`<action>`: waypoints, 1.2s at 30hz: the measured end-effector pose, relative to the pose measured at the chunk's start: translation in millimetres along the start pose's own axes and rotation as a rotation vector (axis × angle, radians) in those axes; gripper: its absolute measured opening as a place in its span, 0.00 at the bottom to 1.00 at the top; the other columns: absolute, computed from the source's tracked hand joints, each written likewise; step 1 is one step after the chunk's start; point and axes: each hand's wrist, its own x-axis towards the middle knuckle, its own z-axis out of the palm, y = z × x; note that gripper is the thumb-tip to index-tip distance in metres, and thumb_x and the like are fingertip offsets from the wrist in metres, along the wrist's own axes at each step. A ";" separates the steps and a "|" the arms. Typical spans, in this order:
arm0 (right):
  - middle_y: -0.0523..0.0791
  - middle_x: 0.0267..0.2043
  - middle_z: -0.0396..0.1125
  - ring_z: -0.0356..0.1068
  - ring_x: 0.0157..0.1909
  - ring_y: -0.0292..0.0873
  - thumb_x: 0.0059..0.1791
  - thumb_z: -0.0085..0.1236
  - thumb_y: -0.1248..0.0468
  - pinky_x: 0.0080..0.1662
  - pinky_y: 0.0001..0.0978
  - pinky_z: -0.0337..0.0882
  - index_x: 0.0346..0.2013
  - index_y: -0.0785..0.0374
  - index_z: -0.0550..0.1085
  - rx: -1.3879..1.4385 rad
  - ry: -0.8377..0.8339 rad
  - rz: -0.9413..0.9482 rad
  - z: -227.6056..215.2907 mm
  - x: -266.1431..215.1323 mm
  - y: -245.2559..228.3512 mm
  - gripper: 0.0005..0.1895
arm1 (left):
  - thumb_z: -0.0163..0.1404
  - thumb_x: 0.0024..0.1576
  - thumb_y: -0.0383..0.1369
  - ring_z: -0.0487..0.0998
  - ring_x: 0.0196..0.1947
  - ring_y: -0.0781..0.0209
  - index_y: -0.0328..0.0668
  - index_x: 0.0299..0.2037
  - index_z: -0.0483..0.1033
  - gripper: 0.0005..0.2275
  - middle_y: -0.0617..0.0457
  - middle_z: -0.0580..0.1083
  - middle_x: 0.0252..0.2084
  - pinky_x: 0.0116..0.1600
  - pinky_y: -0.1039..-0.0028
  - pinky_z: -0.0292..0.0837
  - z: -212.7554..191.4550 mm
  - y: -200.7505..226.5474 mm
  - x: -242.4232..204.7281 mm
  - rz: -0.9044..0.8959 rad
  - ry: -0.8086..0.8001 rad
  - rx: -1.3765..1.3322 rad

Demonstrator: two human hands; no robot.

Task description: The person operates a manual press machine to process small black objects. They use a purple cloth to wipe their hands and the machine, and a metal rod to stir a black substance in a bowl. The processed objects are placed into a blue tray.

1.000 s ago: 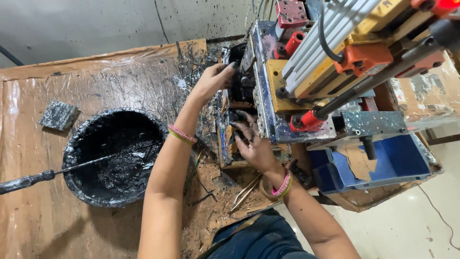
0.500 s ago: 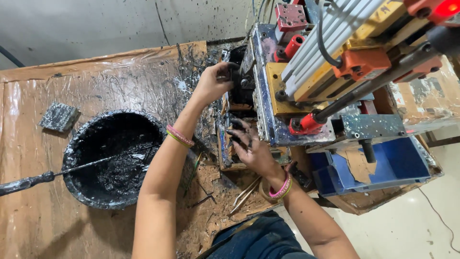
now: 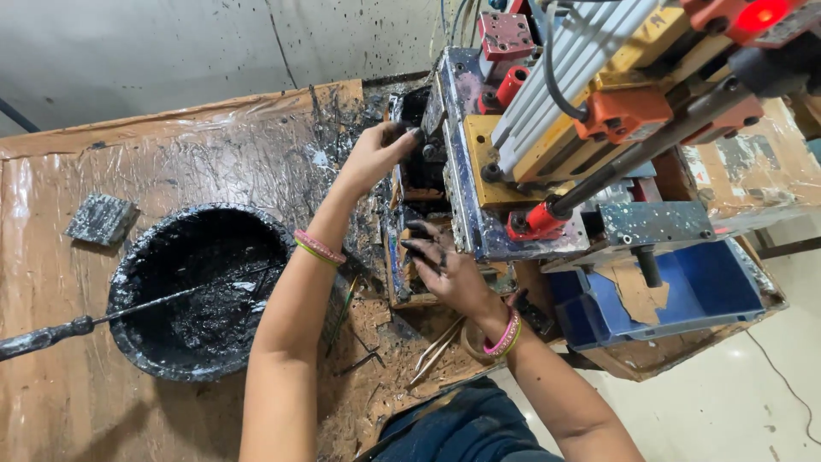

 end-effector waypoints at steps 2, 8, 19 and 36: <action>0.42 0.67 0.70 0.80 0.53 0.44 0.53 0.57 0.61 0.53 0.28 0.81 0.72 0.54 0.57 0.232 -0.133 0.408 1.1 2.1 -1.1 0.34 | 0.54 0.65 0.36 0.77 0.38 0.65 0.31 0.52 0.79 0.14 0.56 0.78 0.37 0.46 0.74 0.73 1.6 12.3 -1.0 -0.214 0.039 0.187; 0.48 0.72 0.59 0.70 0.64 0.51 0.51 0.58 0.66 0.61 0.36 0.75 0.60 0.62 0.72 0.063 -0.056 0.064 1.4 1.6 10.0 0.21 | 0.56 0.64 0.37 0.75 0.47 0.64 0.31 0.59 0.71 0.19 0.51 0.75 0.46 0.52 0.73 0.72 -0.6 13.5 -9.5 0.220 0.113 -0.072; 0.58 0.65 0.63 0.70 0.62 0.53 0.56 0.54 0.65 0.62 0.38 0.73 0.64 0.70 0.67 0.002 0.267 -0.099 8.7 40.7 38.9 0.22 | 0.53 0.62 0.28 0.77 0.53 0.60 0.30 0.62 0.70 0.19 0.46 0.75 0.53 0.58 0.70 0.76 12.0 -47.1 -3.6 0.216 0.197 -0.155; 0.47 0.50 0.74 0.73 0.52 0.50 0.52 0.61 0.45 0.56 0.43 0.72 0.52 0.59 0.75 -0.490 0.511 0.258 23.9 106.8 113.3 0.24 | 0.50 0.61 0.21 0.74 0.44 0.67 0.35 0.60 0.70 0.16 0.52 0.75 0.48 0.48 0.78 0.72 27.3 -20.5 -96.3 0.238 0.536 -0.464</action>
